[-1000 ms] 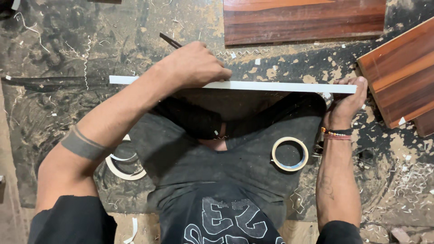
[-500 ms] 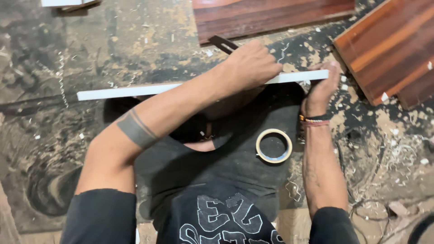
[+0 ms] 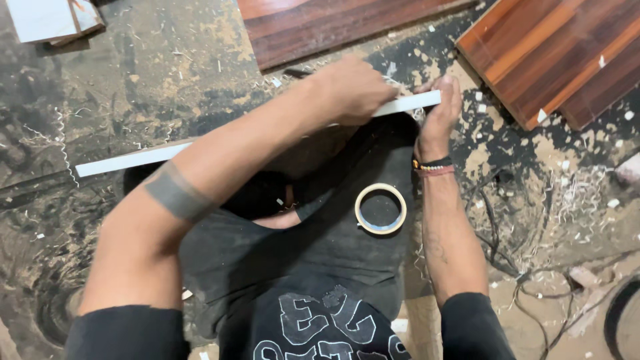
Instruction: The person sits on the workshop floor and applies white edge banding tape to the edge of a wooden board. They align the banding along the board edge, then run a heated iron along the strip to melt and press it onto the board, working along the edge and repositioning the board between passes.
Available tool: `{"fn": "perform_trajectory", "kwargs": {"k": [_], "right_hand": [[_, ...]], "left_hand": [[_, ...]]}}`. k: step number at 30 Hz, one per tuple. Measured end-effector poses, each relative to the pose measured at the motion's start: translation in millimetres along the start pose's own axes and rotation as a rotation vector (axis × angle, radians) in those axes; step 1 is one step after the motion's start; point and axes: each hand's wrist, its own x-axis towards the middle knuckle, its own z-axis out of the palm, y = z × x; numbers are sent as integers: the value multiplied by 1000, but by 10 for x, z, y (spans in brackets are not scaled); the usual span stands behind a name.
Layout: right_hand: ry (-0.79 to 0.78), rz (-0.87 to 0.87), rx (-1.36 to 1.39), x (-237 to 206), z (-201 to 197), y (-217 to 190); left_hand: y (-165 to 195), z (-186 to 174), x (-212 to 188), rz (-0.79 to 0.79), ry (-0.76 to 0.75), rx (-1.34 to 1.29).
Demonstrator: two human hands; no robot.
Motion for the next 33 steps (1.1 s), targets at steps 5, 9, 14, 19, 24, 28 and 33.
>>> {"fn": "perform_trajectory", "kwargs": {"k": [5,9,14,19,24,28,33], "right_hand": [[29,-10,8,8,-9,54],[43,13,79,28,-3,89],[107,35,136,45,-42,102],[171,70,163,-21,-85,149],[115,136,100,-7,-136,107],[51,229,207,3,-172,-9],[-10,115,-71,4,-230,-246]], "left_hand": [[24,-81,-140,-7,14,32],[134,-82,221,-12,104,91],[205,21,585,29,225,171],[434,-4,1068,78,325,199],[366,-116,1018,-25,184,43],[-38,-170,204,-260,147,-186],[-214,-181,-1232,-357,374,-142]]}}
